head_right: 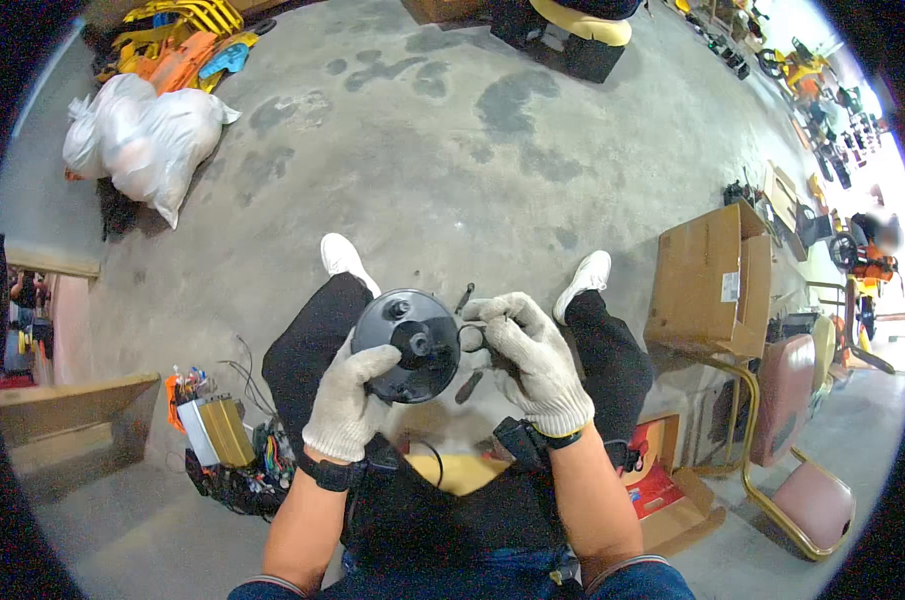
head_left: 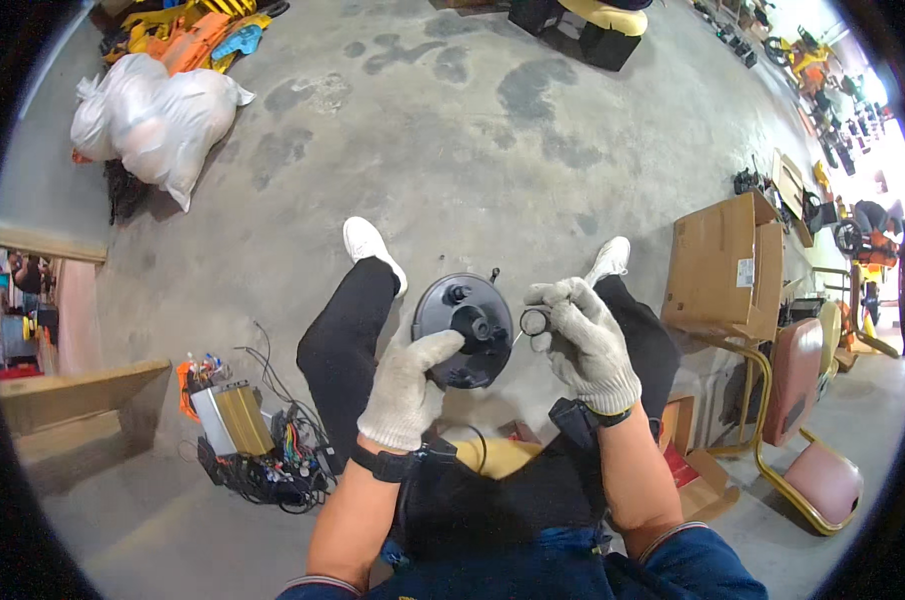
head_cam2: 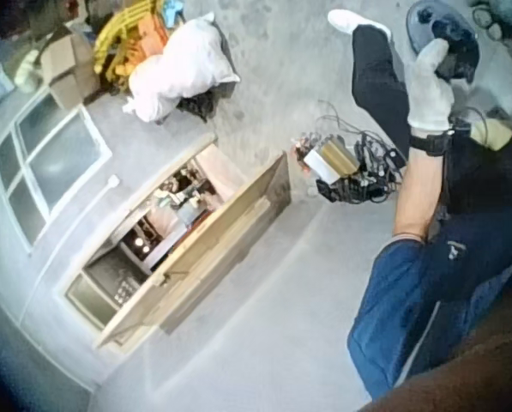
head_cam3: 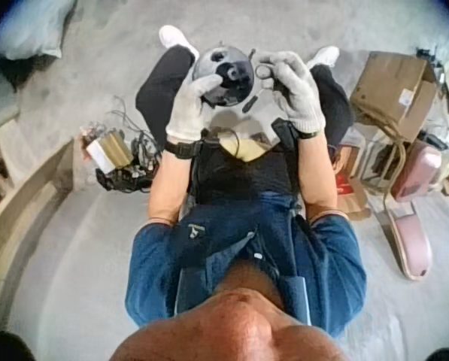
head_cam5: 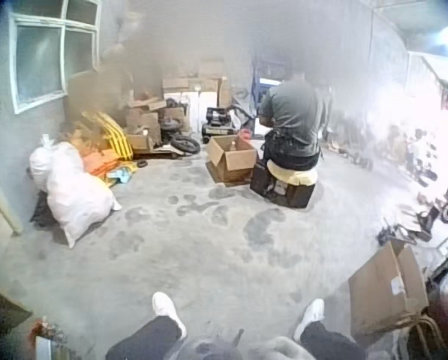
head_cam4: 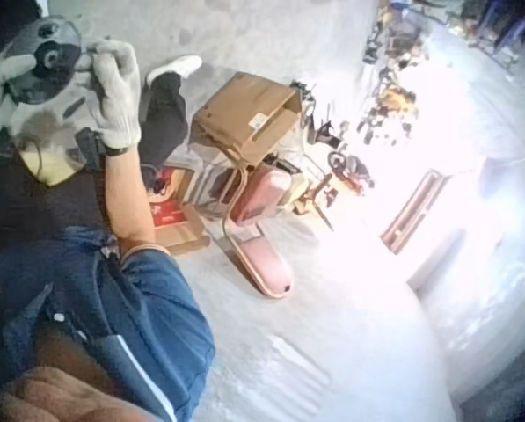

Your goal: Inspecting and manipulating motorcycle clutch or brake components.

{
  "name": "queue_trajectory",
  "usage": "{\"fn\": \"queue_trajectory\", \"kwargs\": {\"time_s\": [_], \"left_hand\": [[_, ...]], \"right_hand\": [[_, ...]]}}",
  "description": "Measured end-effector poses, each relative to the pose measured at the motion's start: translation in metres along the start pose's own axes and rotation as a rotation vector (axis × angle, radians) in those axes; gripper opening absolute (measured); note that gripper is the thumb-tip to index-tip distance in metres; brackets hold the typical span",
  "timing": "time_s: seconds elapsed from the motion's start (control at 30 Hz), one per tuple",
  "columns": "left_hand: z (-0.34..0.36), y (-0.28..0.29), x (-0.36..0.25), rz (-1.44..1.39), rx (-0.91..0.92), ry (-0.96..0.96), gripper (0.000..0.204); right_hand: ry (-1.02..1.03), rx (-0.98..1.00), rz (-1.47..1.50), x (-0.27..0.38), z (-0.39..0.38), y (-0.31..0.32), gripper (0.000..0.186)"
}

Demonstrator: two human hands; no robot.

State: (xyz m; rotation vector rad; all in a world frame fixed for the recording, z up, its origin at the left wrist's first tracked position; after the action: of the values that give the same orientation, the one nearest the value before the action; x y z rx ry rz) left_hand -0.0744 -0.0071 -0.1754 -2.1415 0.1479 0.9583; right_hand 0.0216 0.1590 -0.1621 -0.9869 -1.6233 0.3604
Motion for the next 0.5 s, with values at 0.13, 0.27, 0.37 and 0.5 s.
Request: {"fn": "queue_trajectory", "kwargs": {"time_s": [0.13, 0.27, 0.37, 0.5], "left_hand": [[-0.041, -0.033, 0.002, 0.072, 0.088, -0.045, 0.053], [-0.058, -0.054, 0.017, -0.039, 0.165, 0.074, 0.049], [-0.067, -0.065, 0.016, 0.044, 0.237, 0.083, 0.05], [-0.072, -0.068, 0.017, 0.181, 0.251, 0.065, 0.053]], "right_hand": [[0.065, 0.044, -0.213, 0.002, -0.044, -0.016, 0.016], [0.095, -0.071, -0.429, 0.019, -0.069, -0.018, 0.013], [0.143, -0.027, -0.576, 0.039, -0.078, -0.032, 0.015], [0.13, 0.05, -0.74, 0.046, -0.081, -0.048, 0.017]]}}
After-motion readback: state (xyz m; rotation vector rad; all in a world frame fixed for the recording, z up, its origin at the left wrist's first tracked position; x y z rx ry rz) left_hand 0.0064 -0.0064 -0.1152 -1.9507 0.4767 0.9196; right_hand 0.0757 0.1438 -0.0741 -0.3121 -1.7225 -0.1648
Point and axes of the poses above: each hand's wrist, its own z-axis towards the middle knuckle, its own y-axis out of the back of the hand, x = y × z, the point moved 9 cm from there along z, towards the middle knuckle, and after that the axes turned 7 degrees about x, right-handed, at the moved point
